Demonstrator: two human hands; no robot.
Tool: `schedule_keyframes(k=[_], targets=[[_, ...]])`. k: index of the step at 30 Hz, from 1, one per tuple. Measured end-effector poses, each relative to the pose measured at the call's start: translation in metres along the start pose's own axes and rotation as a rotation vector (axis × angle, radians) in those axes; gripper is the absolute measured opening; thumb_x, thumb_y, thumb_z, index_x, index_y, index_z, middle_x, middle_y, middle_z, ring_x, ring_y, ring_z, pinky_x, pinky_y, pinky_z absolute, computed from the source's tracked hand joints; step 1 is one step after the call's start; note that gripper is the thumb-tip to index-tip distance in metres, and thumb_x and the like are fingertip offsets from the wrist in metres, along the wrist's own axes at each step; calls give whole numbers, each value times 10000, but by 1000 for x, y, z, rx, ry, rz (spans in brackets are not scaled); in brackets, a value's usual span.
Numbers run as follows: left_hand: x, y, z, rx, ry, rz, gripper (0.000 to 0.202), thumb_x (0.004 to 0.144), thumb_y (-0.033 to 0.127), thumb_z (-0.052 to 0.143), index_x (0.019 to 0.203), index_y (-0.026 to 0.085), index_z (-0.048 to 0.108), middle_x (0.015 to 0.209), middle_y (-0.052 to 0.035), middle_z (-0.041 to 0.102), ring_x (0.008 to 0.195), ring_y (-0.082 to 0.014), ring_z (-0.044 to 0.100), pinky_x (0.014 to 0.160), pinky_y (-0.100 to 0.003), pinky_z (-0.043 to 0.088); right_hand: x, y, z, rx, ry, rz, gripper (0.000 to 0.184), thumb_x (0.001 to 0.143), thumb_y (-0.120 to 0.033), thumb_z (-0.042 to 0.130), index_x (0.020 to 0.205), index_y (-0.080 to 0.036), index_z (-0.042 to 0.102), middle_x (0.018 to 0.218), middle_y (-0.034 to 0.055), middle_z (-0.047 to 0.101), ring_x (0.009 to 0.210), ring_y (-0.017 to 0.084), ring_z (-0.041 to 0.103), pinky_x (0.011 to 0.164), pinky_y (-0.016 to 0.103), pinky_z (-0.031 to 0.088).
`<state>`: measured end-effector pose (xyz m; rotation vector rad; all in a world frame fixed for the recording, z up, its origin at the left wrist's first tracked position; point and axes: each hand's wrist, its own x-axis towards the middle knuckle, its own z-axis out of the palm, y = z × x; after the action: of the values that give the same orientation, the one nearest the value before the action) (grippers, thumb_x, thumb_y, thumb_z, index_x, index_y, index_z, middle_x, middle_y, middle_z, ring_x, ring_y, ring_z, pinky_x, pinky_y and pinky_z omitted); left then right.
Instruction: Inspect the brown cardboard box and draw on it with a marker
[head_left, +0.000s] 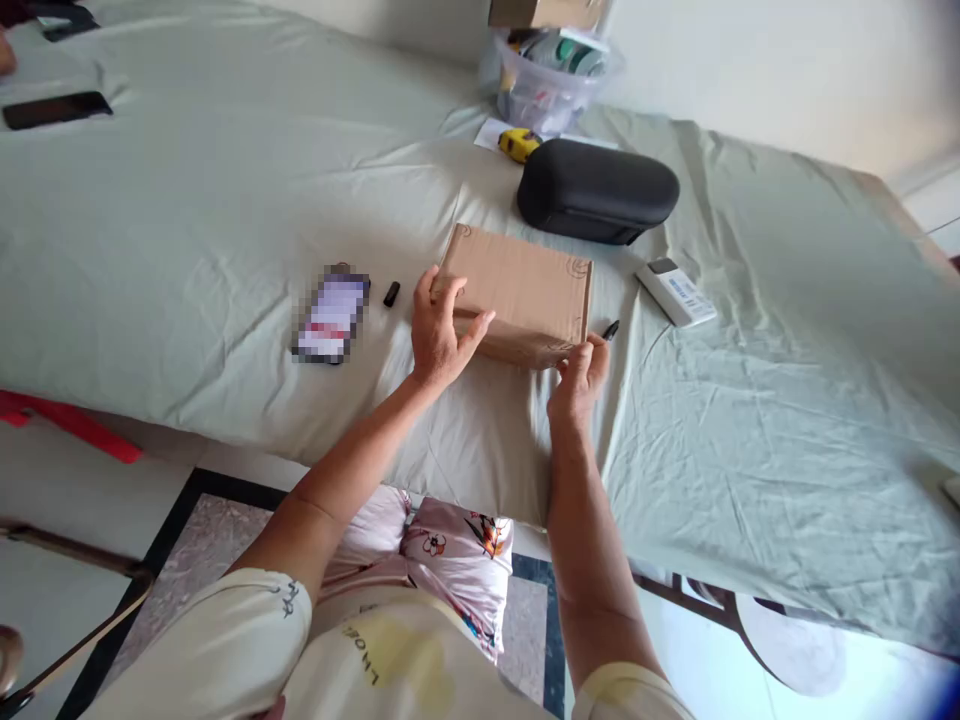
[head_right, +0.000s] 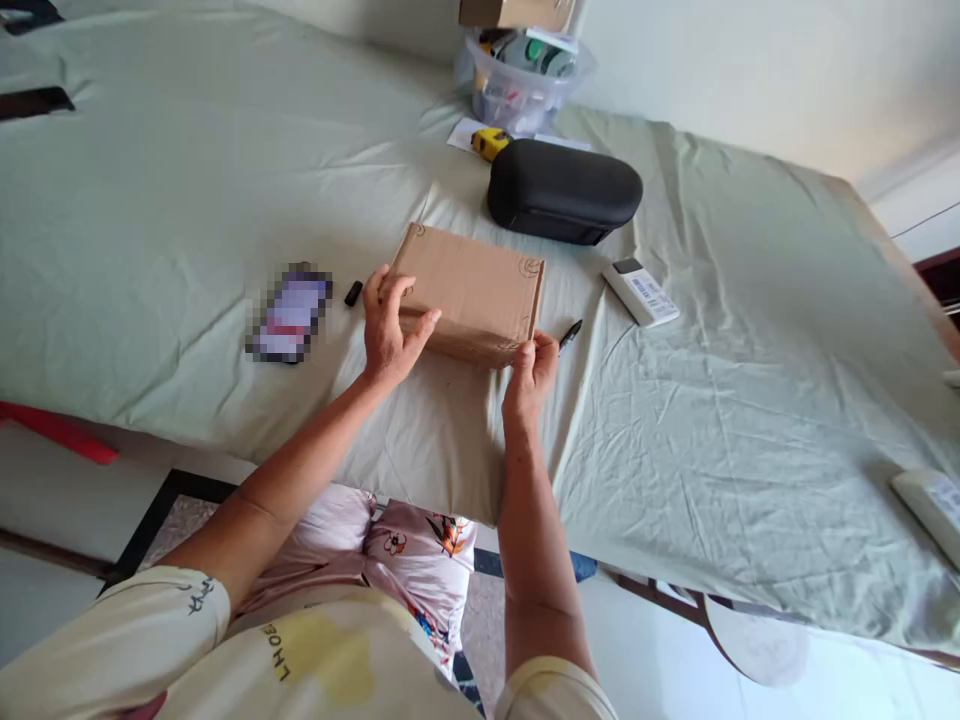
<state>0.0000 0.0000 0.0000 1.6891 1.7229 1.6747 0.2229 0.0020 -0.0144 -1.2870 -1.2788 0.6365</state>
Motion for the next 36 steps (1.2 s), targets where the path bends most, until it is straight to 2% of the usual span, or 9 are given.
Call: schedule_keyframes(k=[5,10,15,19,24,27,30,33,36], targets=[[-7,7,1,39,31,-29,719,836,704,814,1328,233,584,1662,-222,403,1610,-396,365,1296,-578,375,2,12,8,-25,40,-49,478,1032,-703,436,1187,-284,607,978,32,582,919,214,640,771,358,563],[-5,3,1,2,22,-9,727,868,725,768,1381,256,552,1649,-205,438,1627,-380,349,1310,-575,359,3,16,8,35,47,-47,443,1012,-690,488,1142,-282,604,907,7,560,834,182,617,754,326,536],[-1,-12,0,-97,39,-50,861,940,754,650,1575,247,366,1660,-205,455,1625,-357,390,1351,-550,300,6,10,1,107,-90,-19,444,928,-672,629,1141,-283,617,919,17,618,856,182,628,764,323,531],[1,-22,-1,-96,41,-97,901,942,752,653,1614,254,318,1684,-193,461,1637,-323,399,1363,-504,303,11,11,-8,131,-177,7,399,828,-529,780,1109,-289,631,907,0,640,816,165,596,770,326,524],[7,-35,-4,-106,-45,-79,901,919,598,786,1619,260,329,1716,-186,440,1635,-307,416,1363,-501,324,12,17,-13,-112,-226,10,238,812,-348,702,1024,-269,629,870,1,654,764,164,562,752,330,492],[8,-40,-3,-29,-111,-166,926,871,434,874,1603,201,357,1685,-230,475,1613,-338,453,1361,-526,335,10,13,-13,-331,-238,33,156,794,-296,665,936,-252,618,816,-5,645,738,170,554,777,343,481],[6,-43,0,104,-167,-267,912,844,341,901,1574,133,394,1658,-274,497,1612,-371,449,1357,-527,344,7,7,-11,-446,-220,24,117,782,-296,652,867,-247,588,779,-11,631,734,183,561,780,357,481],[5,-44,0,144,-159,-282,871,853,369,897,1548,142,423,1619,-269,546,1570,-378,506,1312,-529,411,6,3,-9,-440,-181,14,101,779,-300,631,837,-243,572,785,-10,634,756,184,589,796,365,488],[5,-43,-1,96,-86,-215,838,871,468,874,1527,180,441,1550,-228,619,1477,-360,603,1242,-518,491,5,1,-6,-350,-97,20,114,811,-330,608,873,-243,568,826,2,650,799,182,619,765,344,503]])
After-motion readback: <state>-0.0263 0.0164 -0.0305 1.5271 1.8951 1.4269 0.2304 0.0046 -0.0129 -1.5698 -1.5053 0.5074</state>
